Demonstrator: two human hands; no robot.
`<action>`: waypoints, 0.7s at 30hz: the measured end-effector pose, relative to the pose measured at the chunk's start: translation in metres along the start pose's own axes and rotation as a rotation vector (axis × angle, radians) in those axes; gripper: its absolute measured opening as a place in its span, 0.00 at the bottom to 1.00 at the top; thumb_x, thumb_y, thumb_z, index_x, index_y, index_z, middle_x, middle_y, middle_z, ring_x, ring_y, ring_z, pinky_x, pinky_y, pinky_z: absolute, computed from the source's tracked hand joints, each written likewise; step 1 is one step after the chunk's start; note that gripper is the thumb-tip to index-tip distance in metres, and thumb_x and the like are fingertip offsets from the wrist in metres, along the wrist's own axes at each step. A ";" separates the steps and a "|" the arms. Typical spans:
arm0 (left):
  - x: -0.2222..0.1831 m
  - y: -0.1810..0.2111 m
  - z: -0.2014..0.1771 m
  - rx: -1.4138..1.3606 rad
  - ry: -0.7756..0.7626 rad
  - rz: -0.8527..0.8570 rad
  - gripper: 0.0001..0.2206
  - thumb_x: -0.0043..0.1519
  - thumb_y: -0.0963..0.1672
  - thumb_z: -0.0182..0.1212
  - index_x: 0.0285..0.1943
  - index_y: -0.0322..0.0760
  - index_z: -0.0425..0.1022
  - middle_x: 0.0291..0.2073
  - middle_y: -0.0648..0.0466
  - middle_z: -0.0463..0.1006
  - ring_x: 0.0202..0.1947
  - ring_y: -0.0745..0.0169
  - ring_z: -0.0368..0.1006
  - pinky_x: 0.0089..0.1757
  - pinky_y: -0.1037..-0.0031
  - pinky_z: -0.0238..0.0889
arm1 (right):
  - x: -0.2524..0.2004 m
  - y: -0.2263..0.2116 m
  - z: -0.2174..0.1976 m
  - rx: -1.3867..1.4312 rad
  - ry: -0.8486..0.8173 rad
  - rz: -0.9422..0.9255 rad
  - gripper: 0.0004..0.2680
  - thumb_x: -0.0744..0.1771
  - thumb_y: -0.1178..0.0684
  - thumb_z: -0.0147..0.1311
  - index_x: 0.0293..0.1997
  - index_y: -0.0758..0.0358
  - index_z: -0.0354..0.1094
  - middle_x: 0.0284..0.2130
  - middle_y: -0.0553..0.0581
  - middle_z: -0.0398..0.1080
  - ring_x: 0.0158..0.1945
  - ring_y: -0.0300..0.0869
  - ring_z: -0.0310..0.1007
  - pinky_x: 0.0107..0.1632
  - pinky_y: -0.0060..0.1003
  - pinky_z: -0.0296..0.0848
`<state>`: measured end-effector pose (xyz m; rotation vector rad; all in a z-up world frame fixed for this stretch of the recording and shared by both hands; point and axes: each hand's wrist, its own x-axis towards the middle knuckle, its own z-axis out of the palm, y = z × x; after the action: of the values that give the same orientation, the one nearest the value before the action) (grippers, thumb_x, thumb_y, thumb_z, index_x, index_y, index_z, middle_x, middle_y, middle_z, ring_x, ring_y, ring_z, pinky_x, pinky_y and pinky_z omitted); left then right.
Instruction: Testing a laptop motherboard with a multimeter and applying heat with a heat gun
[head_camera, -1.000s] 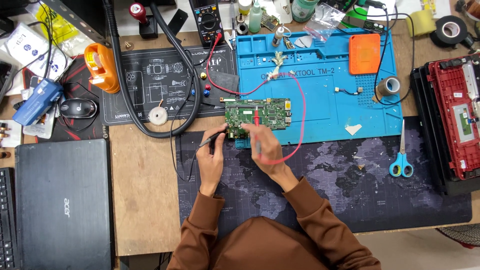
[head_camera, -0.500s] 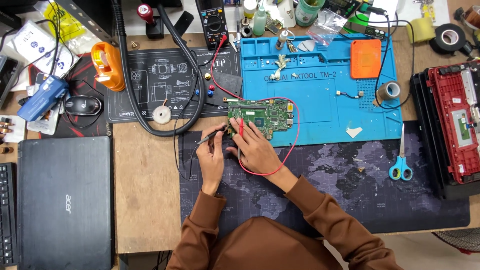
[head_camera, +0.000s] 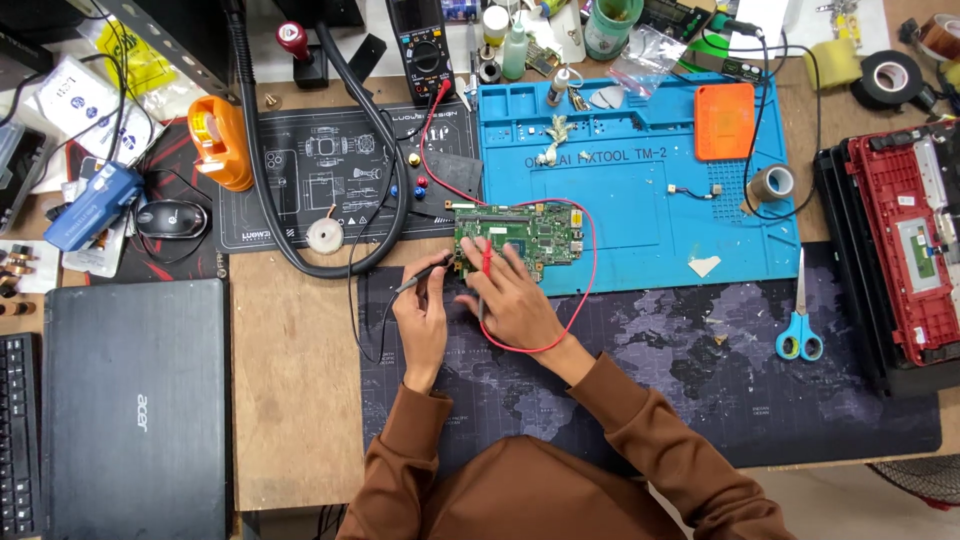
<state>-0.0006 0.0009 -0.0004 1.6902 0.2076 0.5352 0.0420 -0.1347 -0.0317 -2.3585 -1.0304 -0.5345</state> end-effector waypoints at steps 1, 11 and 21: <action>-0.002 0.000 0.000 0.001 -0.003 -0.002 0.07 0.71 0.39 0.51 0.52 0.31 0.74 0.46 0.45 0.80 0.50 0.52 0.78 0.50 0.66 0.72 | -0.003 0.003 -0.004 0.000 0.000 0.004 0.10 0.71 0.42 0.49 0.40 0.58 0.65 0.68 0.60 0.63 0.70 0.49 0.61 0.71 0.46 0.53; -0.004 -0.002 0.002 -0.025 0.052 -0.037 0.08 0.73 0.41 0.48 0.52 0.31 0.72 0.45 0.44 0.79 0.48 0.54 0.78 0.48 0.67 0.73 | -0.001 0.020 -0.018 -0.097 0.050 -0.178 0.11 0.69 0.45 0.55 0.32 0.55 0.59 0.52 0.55 0.74 0.59 0.46 0.72 0.67 0.52 0.58; -0.006 -0.022 -0.003 -0.038 0.263 -0.017 0.09 0.74 0.40 0.44 0.54 0.27 0.70 0.48 0.42 0.74 0.45 0.45 0.80 0.45 0.63 0.75 | 0.008 0.041 0.038 -0.207 -0.060 -0.295 0.06 0.69 0.51 0.50 0.44 0.60 0.69 0.35 0.63 0.75 0.46 0.51 0.76 0.60 0.44 0.68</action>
<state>-0.0038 0.0051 -0.0229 1.5765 0.3988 0.7445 0.0836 -0.1314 -0.0697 -2.4253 -1.4248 -0.7121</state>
